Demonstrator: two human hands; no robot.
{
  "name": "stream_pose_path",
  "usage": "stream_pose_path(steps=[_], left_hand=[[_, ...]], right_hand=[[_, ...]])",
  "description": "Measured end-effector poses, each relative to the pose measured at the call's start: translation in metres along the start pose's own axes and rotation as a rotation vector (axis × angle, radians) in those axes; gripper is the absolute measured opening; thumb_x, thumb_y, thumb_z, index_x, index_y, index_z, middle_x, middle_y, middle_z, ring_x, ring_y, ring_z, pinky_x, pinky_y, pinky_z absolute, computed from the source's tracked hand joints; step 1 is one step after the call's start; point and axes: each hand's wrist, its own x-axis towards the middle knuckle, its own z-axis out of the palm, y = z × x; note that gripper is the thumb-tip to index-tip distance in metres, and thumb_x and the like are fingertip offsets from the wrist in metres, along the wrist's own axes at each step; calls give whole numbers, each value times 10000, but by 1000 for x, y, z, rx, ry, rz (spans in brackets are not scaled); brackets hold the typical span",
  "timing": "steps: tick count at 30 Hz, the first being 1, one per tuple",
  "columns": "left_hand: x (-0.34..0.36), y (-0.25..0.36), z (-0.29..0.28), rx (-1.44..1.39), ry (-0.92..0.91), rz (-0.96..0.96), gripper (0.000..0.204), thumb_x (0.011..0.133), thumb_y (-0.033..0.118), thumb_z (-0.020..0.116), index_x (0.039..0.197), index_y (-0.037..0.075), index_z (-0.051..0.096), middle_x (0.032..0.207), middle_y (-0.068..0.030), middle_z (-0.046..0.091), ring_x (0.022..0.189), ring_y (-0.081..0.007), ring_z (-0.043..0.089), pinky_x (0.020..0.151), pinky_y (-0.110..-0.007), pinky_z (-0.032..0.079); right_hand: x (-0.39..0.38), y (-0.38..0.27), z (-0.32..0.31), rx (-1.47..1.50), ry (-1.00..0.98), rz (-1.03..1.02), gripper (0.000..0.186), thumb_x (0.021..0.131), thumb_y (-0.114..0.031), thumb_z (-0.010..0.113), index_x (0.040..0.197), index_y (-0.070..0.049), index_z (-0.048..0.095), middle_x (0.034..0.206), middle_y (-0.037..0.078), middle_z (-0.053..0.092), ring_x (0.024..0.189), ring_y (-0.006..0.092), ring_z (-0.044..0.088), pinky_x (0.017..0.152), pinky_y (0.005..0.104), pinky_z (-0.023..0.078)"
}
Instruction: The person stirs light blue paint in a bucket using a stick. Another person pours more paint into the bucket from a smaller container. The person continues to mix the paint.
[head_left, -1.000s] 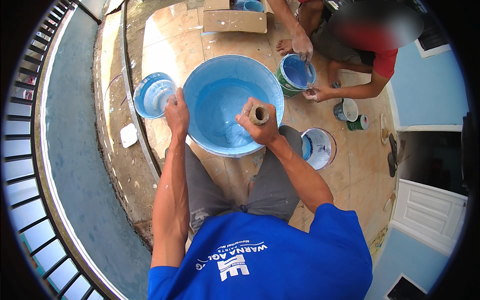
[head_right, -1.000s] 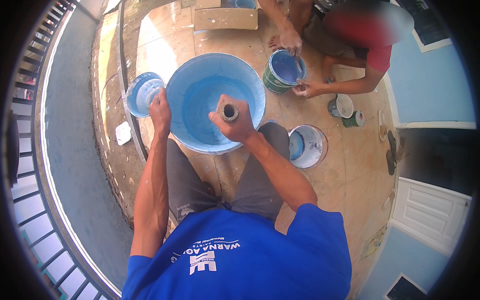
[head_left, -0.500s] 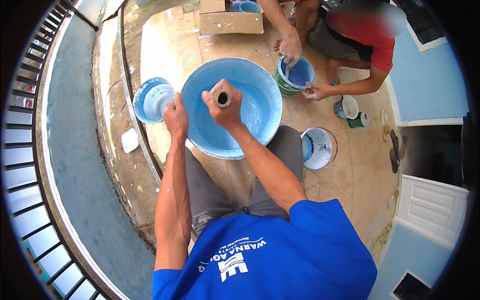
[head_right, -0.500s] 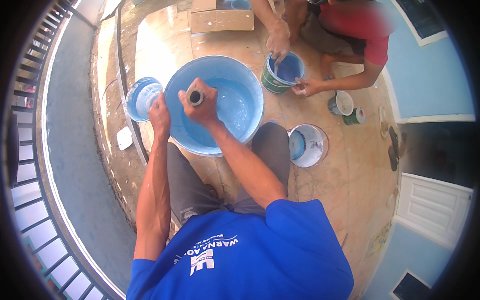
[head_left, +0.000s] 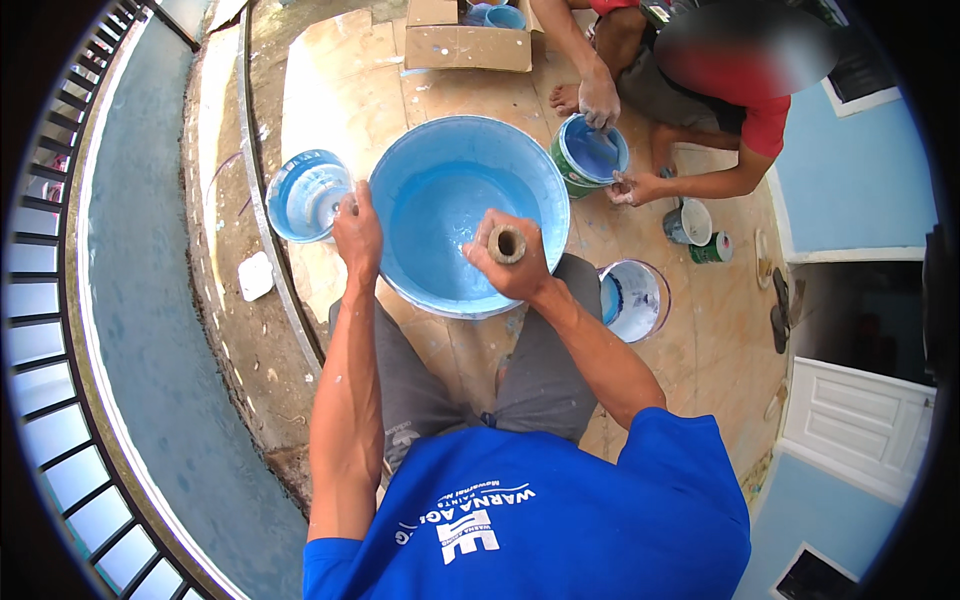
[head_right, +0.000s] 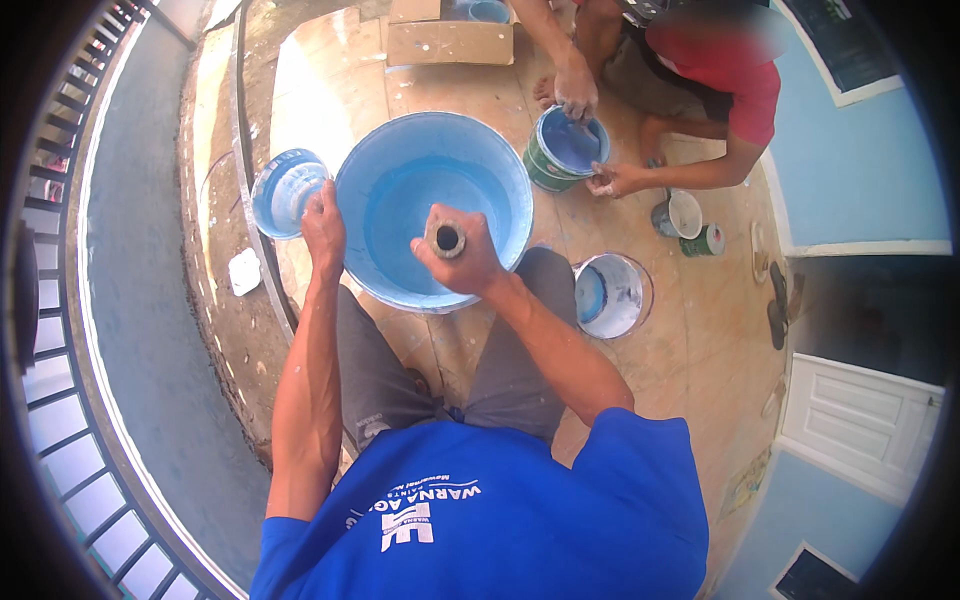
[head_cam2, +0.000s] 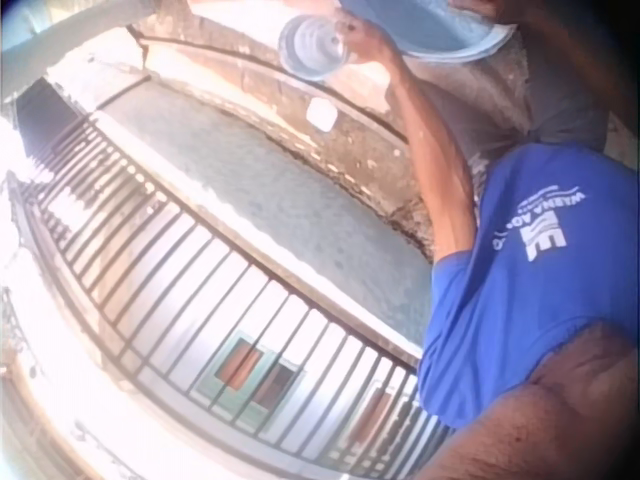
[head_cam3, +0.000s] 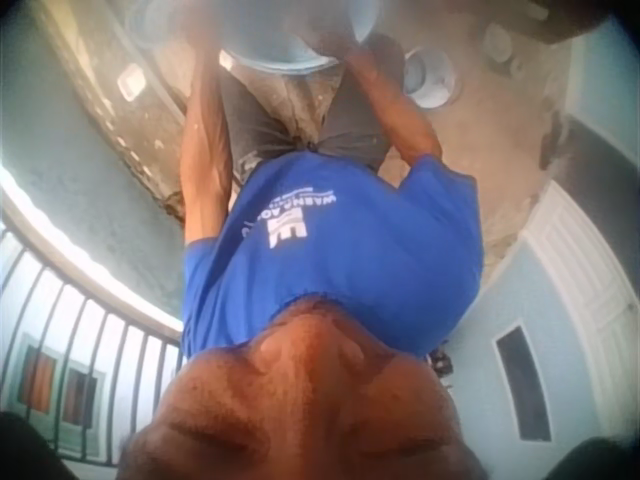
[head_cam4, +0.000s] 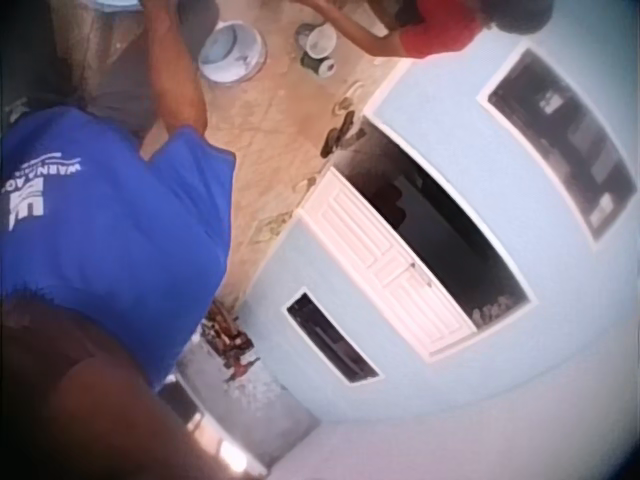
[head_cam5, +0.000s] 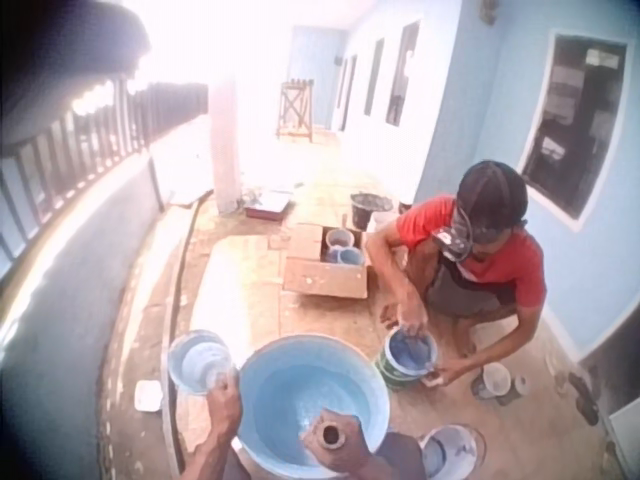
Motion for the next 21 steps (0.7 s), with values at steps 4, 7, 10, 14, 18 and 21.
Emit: stream_pose_path(steps=[4,7,10,14,18,21], left_hand=[[-1,2,-2,-4,18,8,599,1038,481,507,1061,-84,705,1013,-341,704,997,-467,678,905,-494,485],[-2,10,-3,2,-15,1,599,1037,479,509,1074,-85,707,1014,-334,709,1000,-464,679,902,-498,483],[0,6,-1,-10,-34,-10,601,1038,477,508,1075,-89,706,1010,-328,711,987,-458,679,890,-498,482],[4,-3,2,-30,-5,11,595,1045,469,501,1063,-89,709,1001,-320,713,967,-438,685,879,-488,485],[2,-4,2,-64,-23,21,594,1052,464,496,1062,-90,710,995,-315,718,961,-416,695,876,-477,490],[0,-3,4,-42,8,37,603,1053,470,497,1070,-94,709,970,-304,721,919,-395,690,860,-473,492]], right_hand=[[44,15,-2,-158,202,-180,241,829,-42,756,718,-65,543,580,39,560,502,136,535,509,314,442],[68,37,6,-172,356,-263,251,821,-56,765,730,-70,531,568,53,536,470,182,535,506,334,456],[79,46,32,-101,512,-282,256,812,-47,774,730,-69,532,576,55,555,477,182,556,513,325,470],[63,36,59,41,436,-201,237,827,-17,753,740,-68,539,625,31,588,554,108,551,549,293,470],[21,19,59,117,235,-145,249,834,-3,728,728,-69,513,621,24,566,560,92,522,536,292,438],[-6,4,41,187,86,-68,259,842,-1,709,714,-69,494,621,5,546,580,79,504,534,287,402]])
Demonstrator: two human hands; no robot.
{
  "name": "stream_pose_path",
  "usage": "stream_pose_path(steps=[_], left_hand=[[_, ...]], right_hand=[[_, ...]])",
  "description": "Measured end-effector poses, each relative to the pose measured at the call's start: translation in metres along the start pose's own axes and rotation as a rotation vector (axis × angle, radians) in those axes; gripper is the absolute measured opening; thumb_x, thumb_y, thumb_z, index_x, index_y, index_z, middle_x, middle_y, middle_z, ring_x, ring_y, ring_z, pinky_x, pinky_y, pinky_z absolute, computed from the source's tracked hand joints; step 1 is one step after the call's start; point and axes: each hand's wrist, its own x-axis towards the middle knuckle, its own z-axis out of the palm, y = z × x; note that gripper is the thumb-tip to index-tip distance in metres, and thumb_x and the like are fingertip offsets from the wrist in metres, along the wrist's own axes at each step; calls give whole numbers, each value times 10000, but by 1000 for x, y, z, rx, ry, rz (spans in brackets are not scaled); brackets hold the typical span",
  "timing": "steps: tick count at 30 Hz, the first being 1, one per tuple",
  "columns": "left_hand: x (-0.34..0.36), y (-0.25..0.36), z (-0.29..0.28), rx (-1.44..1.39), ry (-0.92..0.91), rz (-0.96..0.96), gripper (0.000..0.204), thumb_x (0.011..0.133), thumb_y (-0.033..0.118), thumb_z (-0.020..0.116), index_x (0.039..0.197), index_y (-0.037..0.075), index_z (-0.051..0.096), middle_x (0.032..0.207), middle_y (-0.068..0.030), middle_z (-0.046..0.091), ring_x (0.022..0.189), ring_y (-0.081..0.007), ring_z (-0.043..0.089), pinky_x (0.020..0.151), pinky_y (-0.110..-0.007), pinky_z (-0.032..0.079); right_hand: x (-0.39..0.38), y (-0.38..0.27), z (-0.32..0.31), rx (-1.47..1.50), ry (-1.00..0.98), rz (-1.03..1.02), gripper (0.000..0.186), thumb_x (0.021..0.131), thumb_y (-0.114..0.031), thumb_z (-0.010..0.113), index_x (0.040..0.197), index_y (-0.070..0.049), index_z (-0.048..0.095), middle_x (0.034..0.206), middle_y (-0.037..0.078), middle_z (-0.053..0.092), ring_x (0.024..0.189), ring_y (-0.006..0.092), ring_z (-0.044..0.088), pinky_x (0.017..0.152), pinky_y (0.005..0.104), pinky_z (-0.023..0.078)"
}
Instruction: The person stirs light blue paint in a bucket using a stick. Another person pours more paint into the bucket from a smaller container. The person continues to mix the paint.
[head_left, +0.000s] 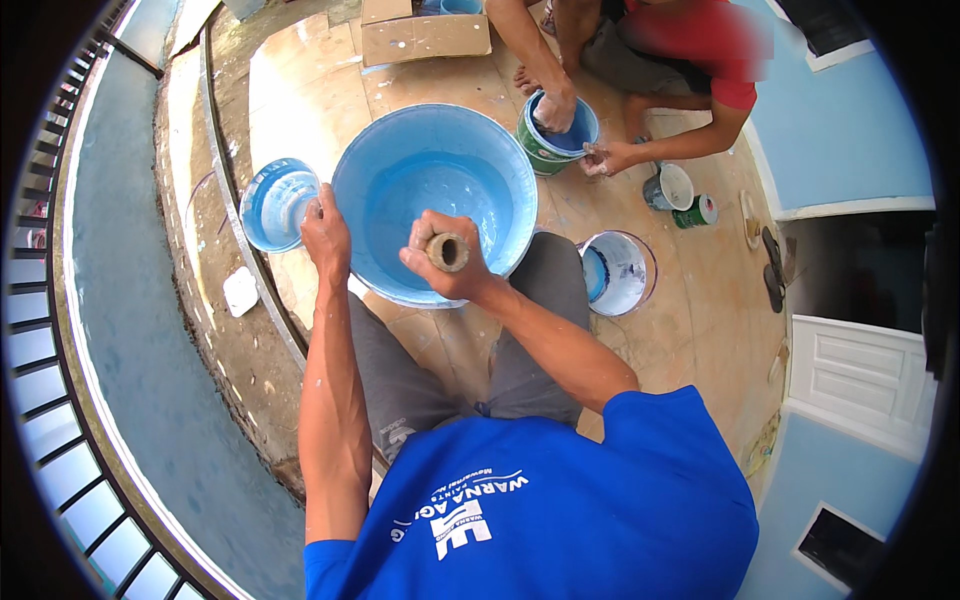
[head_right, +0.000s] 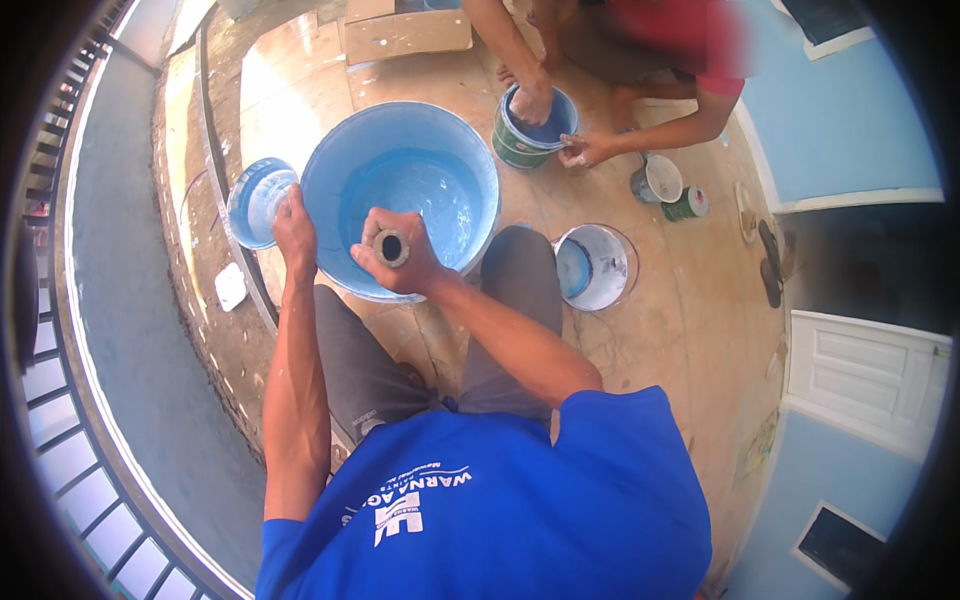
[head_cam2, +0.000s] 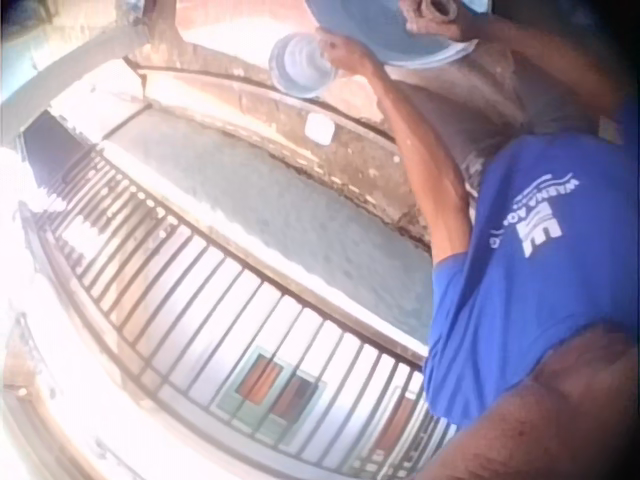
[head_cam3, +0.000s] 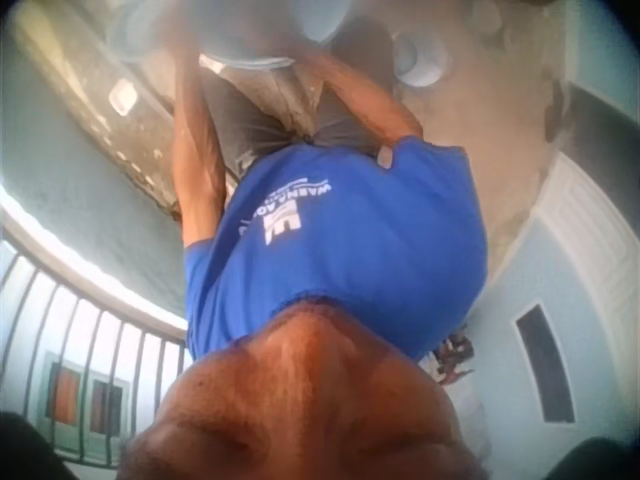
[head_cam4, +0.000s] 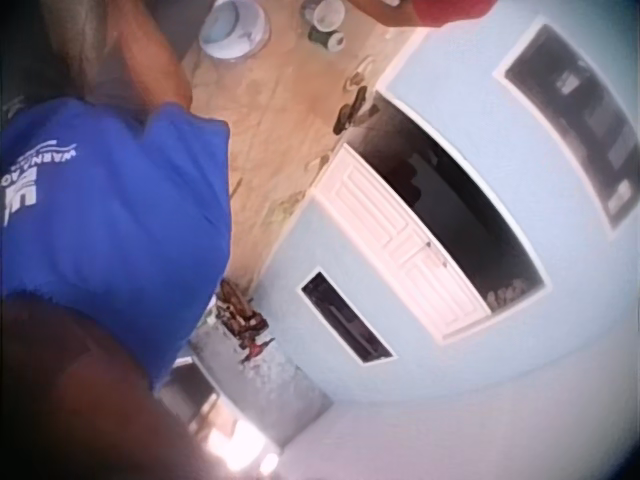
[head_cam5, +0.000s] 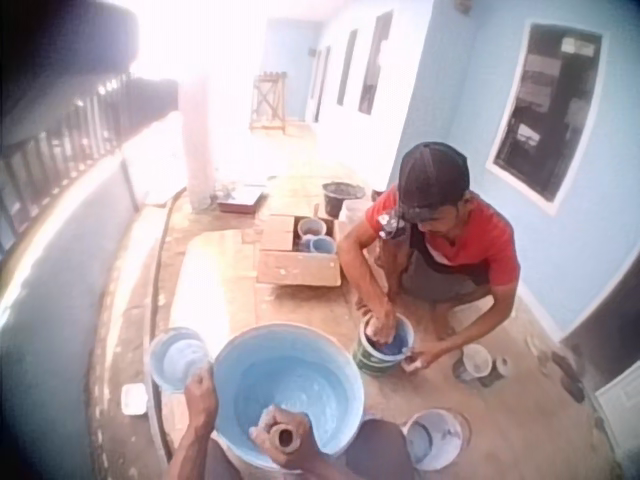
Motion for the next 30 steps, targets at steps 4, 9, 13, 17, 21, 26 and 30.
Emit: stream_pose_path(steps=[4,9,13,17,21,26,30], left_hand=[[0,0,-2,24,-2,-14,608,1049,479,501,1086,-91,712,971,-298,724,922,-393,688,865,-470,493],[3,-2,-2,15,-8,-20,620,1045,486,503,1095,-99,701,994,-314,717,957,-412,690,881,-482,489],[3,-1,-3,28,-14,-17,626,1043,487,502,1099,-106,695,1009,-328,713,972,-426,689,890,-490,484],[1,4,-3,15,-13,-14,615,1046,479,497,1102,-99,699,1020,-326,714,995,-433,688,899,-490,484],[1,5,-4,-6,-51,-30,602,1052,468,489,1115,-91,703,1050,-326,713,1021,-445,684,906,-492,484],[2,3,-3,18,-44,-30,600,1054,467,487,1130,-86,705,1070,-328,711,1034,-453,680,912,-495,483],[1,0,-2,19,-36,-29,602,1055,470,487,1114,-89,703,1053,-328,711,1026,-455,679,907,-497,483]], right_hand=[[-6,-17,-35,-36,-111,127,234,846,-8,716,725,-70,526,646,-2,563,605,73,497,548,282,404],[36,-4,-52,-215,-37,27,239,833,-39,750,712,-62,546,610,14,560,569,79,505,536,286,422],[70,13,-46,-316,121,-166,254,823,-51,766,697,-58,545,561,27,540,528,93,519,507,294,428],[86,38,-18,-245,305,-264,237,838,-41,758,719,-56,554,586,21,570,531,88,541,510,279,446],[79,45,15,-82,398,-88,241,850,-69,760,746,-60,542,596,43,572,534,119,556,524,312,463],[32,27,17,-3,185,54,246,848,-91,766,748,-57,543,613,40,581,566,106,538,547,323,449],[8,-2,-21,48,-7,136,234,851,-54,741,738,-62,536,619,22,561,569,84,507,541,295,422]])
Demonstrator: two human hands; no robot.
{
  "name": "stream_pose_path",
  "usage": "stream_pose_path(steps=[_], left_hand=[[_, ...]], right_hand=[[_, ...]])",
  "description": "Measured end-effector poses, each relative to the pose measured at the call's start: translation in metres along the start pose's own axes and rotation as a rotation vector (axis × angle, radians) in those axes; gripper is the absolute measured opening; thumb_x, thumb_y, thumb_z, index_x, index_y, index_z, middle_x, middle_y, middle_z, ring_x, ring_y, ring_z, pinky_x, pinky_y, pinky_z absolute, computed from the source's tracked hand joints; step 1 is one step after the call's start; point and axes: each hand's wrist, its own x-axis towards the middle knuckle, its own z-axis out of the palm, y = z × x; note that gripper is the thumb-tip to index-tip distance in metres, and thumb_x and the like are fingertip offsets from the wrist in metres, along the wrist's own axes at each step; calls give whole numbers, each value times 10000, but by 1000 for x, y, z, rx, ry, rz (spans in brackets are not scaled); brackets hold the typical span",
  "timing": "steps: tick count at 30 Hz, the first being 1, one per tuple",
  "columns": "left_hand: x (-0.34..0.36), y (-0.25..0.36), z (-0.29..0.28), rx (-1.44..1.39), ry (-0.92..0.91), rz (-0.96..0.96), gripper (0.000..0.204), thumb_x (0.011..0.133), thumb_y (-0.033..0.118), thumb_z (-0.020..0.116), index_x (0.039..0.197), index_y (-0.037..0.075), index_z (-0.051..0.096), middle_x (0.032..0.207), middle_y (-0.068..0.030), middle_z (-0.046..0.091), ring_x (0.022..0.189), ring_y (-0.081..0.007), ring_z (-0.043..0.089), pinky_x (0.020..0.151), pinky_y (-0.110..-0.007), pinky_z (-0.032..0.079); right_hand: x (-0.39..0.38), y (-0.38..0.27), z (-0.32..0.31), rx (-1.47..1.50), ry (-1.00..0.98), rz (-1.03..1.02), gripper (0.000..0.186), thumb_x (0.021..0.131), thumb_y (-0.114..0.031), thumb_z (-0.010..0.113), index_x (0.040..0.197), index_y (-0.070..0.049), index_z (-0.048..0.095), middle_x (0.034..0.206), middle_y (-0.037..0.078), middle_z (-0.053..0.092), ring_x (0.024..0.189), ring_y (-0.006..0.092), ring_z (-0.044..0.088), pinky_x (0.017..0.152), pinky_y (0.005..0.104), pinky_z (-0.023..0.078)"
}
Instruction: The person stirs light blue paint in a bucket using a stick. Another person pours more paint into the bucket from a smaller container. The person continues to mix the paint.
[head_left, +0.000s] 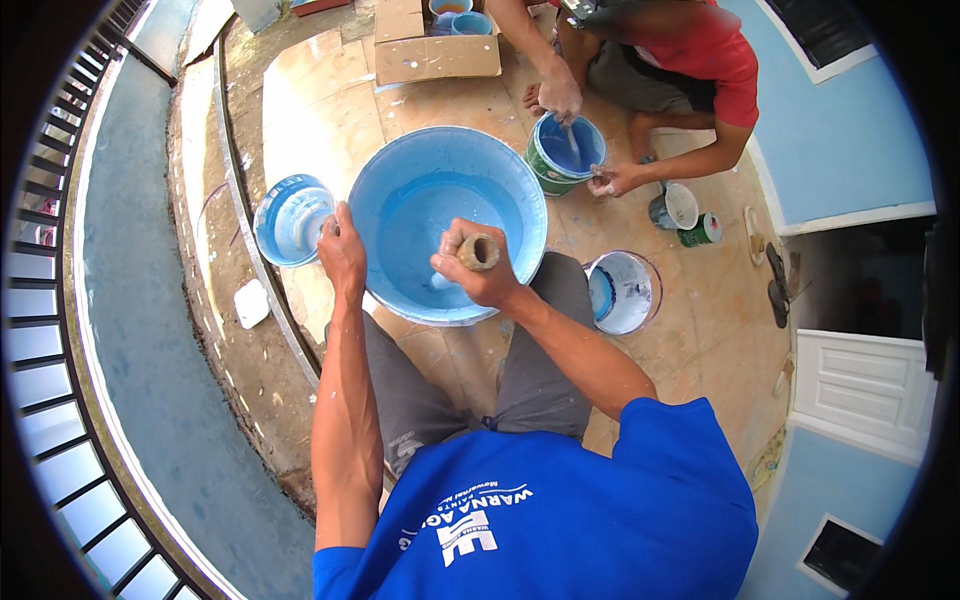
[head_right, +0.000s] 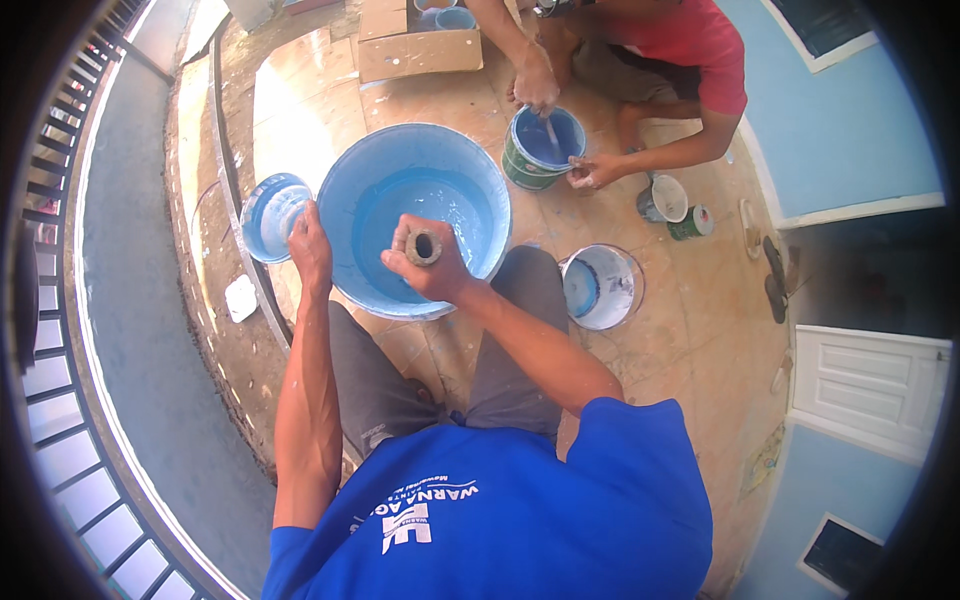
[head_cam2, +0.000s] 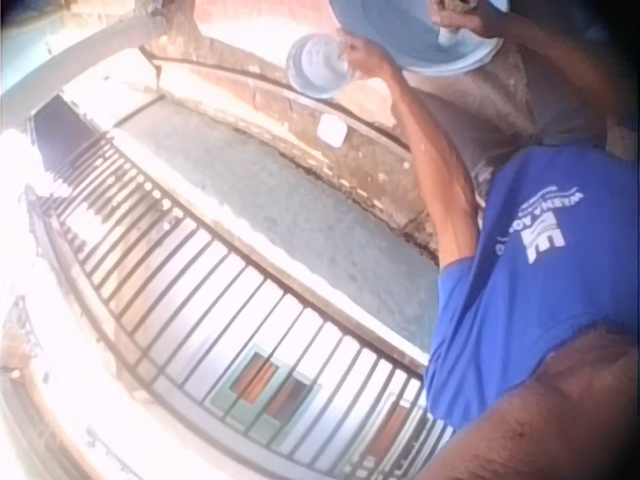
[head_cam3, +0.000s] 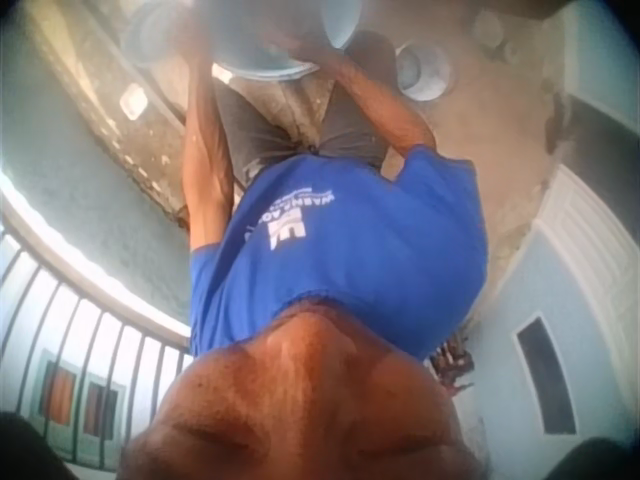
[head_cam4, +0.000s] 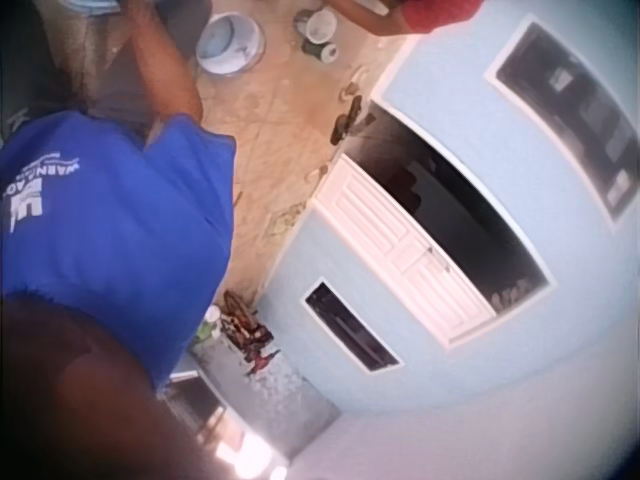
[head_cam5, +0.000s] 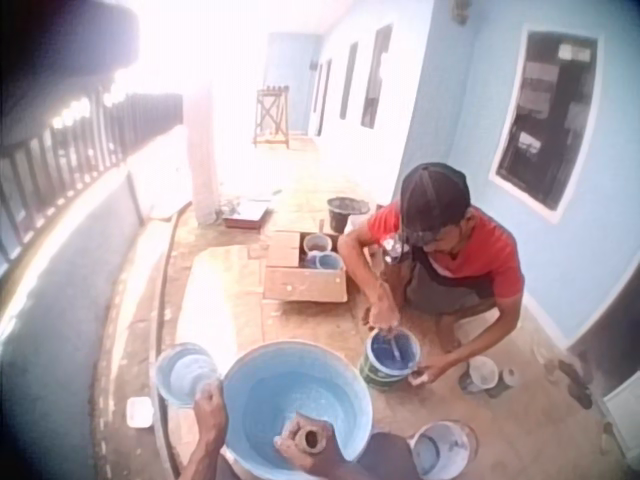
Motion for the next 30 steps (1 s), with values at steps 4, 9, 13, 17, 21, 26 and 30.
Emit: stream_pose_path(steps=[4,9,13,17,21,26,30], left_hand=[[-1,1,-3,14,-2,-6,603,1054,470,492,1103,-93,702,1031,-326,712,1003,-448,681,897,-495,485],[0,1,-1,-5,23,7,594,1052,464,506,1083,-96,704,1008,-316,716,965,-423,687,877,-489,486],[-2,8,0,-36,14,24,574,1055,446,510,1061,-95,703,992,-306,719,937,-406,688,859,-479,489],[0,3,0,-47,-7,3,562,1058,433,510,1050,-95,703,977,-296,722,917,-394,687,847,-473,490],[1,1,-2,-43,2,19,569,1058,442,509,1065,-93,702,1000,-302,719,926,-398,683,851,-478,487],[0,0,0,-33,-6,-7,582,1060,454,504,1087,-95,696,1032,-310,713,959,-411,676,875,-480,486],[-1,0,-1,-26,-1,-19,585,1063,459,498,1106,-88,699,1037,-306,716,969,-413,677,887,-475,486]], right_hand=[[6,-10,-29,-162,-47,-50,231,855,-2,708,721,-62,531,624,13,561,568,70,504,527,268,408],[51,0,-36,-342,158,-255,251,852,-34,748,712,-63,541,590,8,560,542,71,514,511,275,426],[81,22,-9,-327,291,-385,265,861,-53,773,732,-62,542,567,12,534,526,71,502,503,278,430],[81,30,32,-216,328,-274,271,864,-63,782,746,-62,538,604,15,555,566,75,517,547,288,456],[47,18,45,-156,156,-206,277,853,-97,786,754,-62,530,612,49,552,555,106,516,538,315,440],[-1,-9,16,-163,-82,-117,250,854,-91,770,756,-64,541,618,39,559,554,97,506,524,303,408],[-12,-20,-12,-204,-95,-59,229,861,-76,762,755,-64,559,605,22,558,544,98,507,519,296,402]])
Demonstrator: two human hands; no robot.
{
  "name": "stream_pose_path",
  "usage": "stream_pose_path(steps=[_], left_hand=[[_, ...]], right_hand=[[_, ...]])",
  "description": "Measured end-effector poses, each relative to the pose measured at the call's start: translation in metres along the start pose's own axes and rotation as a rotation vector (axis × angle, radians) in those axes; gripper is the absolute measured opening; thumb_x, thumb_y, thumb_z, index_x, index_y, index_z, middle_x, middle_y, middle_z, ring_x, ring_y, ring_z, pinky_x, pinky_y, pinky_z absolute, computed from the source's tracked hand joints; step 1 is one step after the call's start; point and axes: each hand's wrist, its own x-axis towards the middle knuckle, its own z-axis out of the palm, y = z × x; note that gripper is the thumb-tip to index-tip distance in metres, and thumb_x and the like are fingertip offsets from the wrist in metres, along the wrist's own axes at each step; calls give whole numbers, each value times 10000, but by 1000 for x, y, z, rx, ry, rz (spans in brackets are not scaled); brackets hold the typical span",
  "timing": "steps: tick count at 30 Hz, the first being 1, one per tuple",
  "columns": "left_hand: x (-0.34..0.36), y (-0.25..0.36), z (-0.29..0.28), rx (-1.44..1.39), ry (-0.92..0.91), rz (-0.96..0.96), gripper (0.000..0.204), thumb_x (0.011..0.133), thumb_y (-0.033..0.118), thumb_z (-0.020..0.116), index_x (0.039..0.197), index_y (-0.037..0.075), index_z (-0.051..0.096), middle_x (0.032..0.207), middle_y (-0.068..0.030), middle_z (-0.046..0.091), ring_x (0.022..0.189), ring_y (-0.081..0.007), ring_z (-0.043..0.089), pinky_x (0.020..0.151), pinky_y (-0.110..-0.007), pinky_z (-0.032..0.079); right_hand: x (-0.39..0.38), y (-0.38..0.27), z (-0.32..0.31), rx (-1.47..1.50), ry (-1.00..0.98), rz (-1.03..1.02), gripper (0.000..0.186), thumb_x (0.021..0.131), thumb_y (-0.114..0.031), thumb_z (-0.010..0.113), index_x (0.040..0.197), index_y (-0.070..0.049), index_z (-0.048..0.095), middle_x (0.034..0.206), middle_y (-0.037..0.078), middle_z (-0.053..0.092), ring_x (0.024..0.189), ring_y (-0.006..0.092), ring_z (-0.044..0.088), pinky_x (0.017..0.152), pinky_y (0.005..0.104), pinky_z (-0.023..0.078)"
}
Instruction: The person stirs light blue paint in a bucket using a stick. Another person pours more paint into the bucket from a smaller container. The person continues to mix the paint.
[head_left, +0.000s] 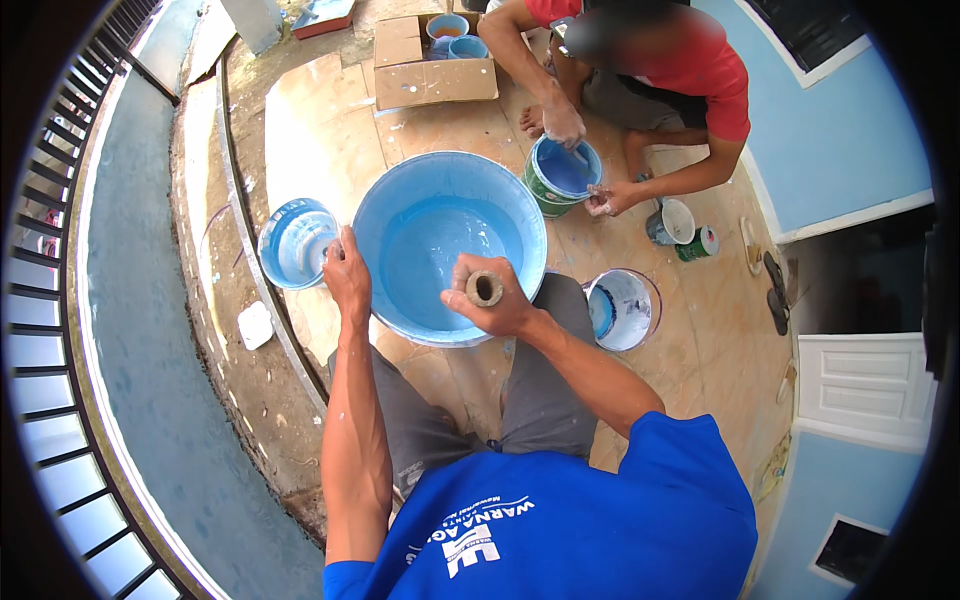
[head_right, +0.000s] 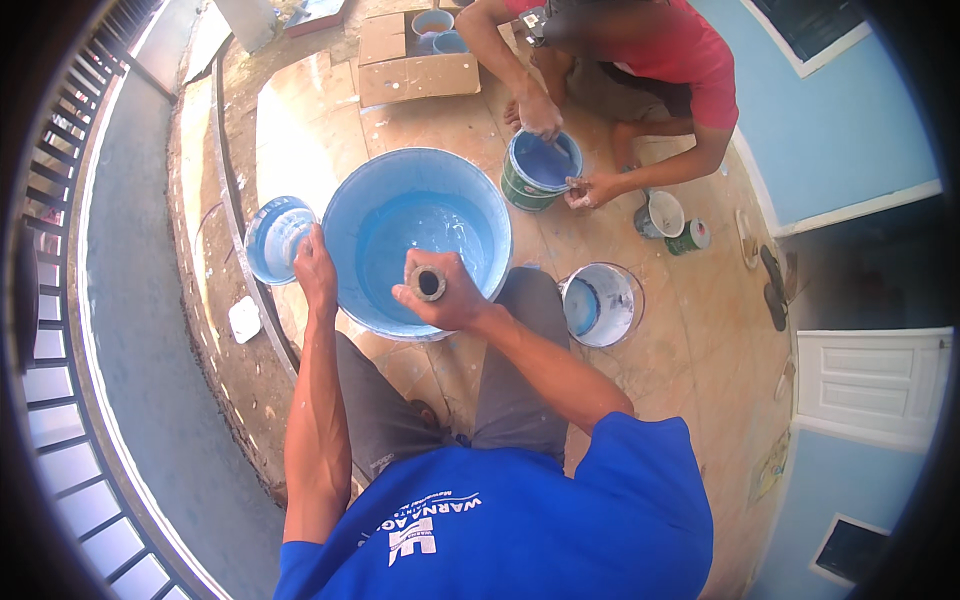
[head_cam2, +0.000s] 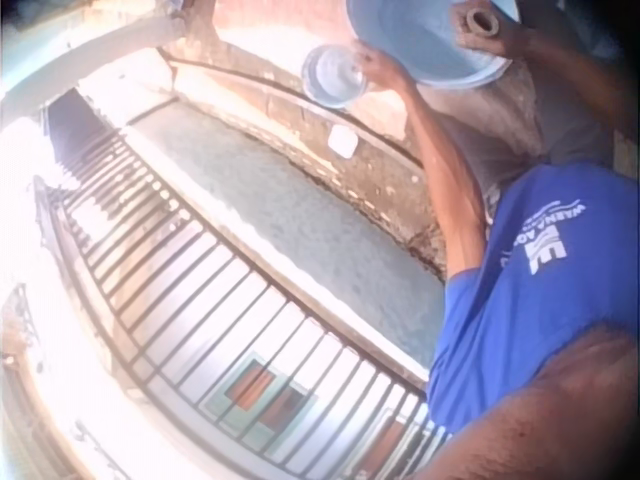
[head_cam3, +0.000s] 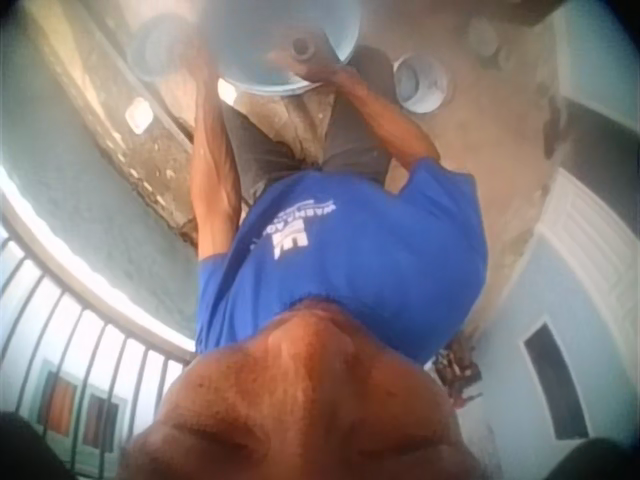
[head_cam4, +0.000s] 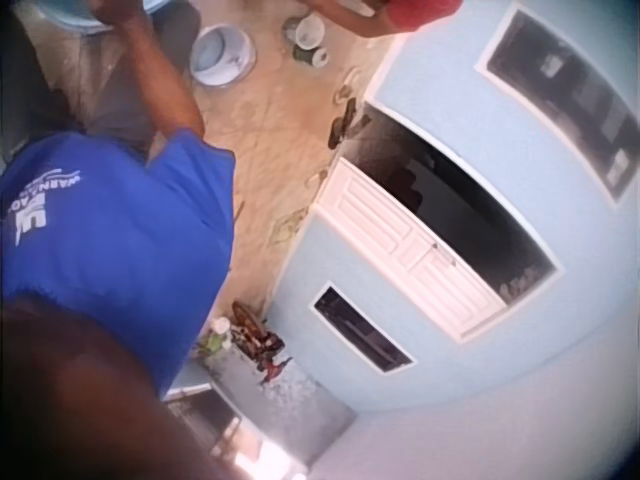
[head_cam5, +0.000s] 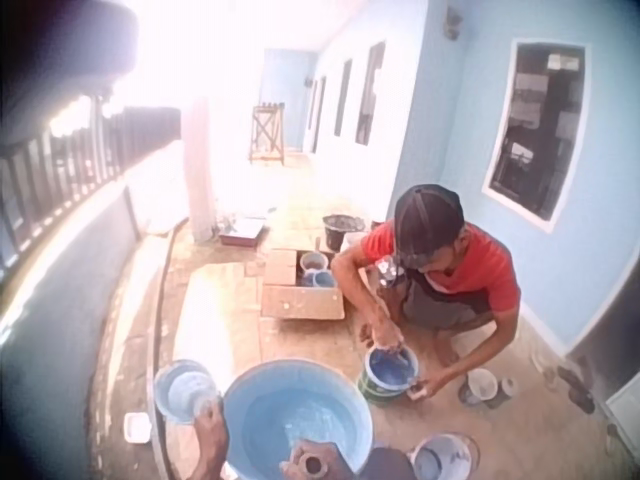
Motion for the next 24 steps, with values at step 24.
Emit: stream_pose_path(steps=[24], left_hand=[[0,-2,-2,-35,7,22,521,1080,422,530,1049,-67,706,919,-158,725,839,-219,618,788,-393,490]], right_hand=[[38,14,39,148,15,-54,275,877,-142,791,742,-69,562,587,29,537,529,94,482,493,302,393]])
